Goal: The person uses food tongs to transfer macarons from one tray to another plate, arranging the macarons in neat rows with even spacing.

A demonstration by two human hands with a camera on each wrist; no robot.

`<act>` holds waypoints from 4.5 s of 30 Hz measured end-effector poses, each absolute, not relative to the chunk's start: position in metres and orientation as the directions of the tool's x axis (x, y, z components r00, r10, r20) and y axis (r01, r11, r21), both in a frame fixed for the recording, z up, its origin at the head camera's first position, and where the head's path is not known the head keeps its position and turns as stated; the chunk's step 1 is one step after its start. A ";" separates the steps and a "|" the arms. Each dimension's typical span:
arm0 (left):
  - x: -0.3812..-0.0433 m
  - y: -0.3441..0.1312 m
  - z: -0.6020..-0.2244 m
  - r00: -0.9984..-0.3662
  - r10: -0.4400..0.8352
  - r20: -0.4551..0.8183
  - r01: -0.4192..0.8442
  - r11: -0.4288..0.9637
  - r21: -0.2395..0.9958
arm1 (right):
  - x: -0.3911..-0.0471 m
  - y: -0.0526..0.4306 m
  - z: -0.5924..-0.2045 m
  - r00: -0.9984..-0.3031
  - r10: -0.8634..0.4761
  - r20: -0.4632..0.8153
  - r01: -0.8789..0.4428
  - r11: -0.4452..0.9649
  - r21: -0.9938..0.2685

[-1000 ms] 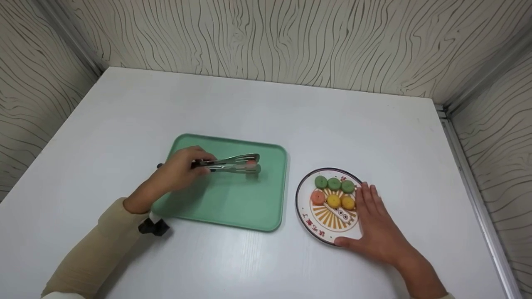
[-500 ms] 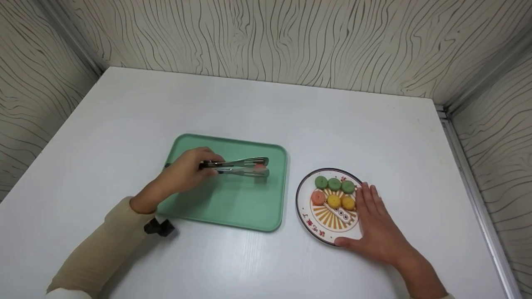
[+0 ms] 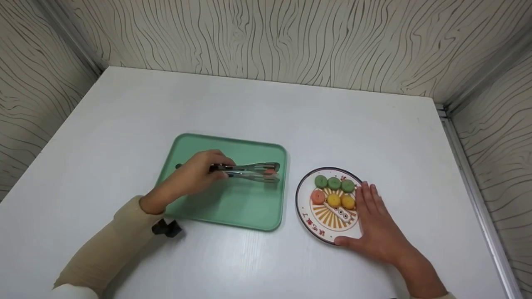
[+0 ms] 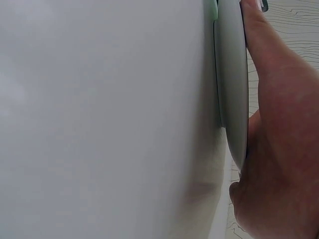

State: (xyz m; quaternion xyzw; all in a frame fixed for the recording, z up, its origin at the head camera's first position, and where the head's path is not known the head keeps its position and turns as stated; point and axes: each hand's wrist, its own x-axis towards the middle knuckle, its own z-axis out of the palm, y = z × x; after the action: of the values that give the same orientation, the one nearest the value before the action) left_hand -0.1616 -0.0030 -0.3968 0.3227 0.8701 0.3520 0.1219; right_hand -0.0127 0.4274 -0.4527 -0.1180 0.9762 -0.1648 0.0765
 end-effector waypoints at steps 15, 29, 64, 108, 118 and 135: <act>-0.154 0.022 -0.394 -0.725 0.689 0.002 0.522 0.547 0.655 | -0.012 0.428 -0.455 -0.957 -0.284 -0.063 -0.250 0.913 -0.321; -0.147 0.049 -0.393 -0.676 0.737 0.026 0.583 0.513 0.630 | -0.011 0.427 -0.455 -0.959 -0.270 -0.084 -0.230 0.919 -0.320; -0.126 0.092 -0.412 -0.637 0.771 0.015 0.622 0.502 0.600 | -0.012 0.428 -0.455 -0.958 -0.281 -0.064 -0.246 0.911 -0.330; -0.124 0.098 -0.418 -0.624 0.781 -0.009 0.639 0.516 0.571 | -0.012 0.427 -0.454 -0.960 -0.271 -0.073 -0.236 0.919 -0.317; -0.124 0.097 -0.416 -0.633 0.773 -0.036 0.613 0.529 0.586 | -0.012 0.428 -0.455 -0.959 -0.277 -0.063 -0.240 0.909 -0.340; -0.128 0.088 -0.409 -0.634 0.773 -0.022 0.607 0.516 0.605 | -0.013 0.427 -0.454 -0.965 -0.237 -0.110 -0.187 0.921 -0.342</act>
State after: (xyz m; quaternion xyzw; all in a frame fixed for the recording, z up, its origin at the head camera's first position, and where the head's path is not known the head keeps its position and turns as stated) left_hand -0.1284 0.0876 -0.4089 0.4019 0.8582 0.2840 0.1458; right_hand -0.0132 0.4274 -0.4543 -0.1085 0.9772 -0.1667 0.0749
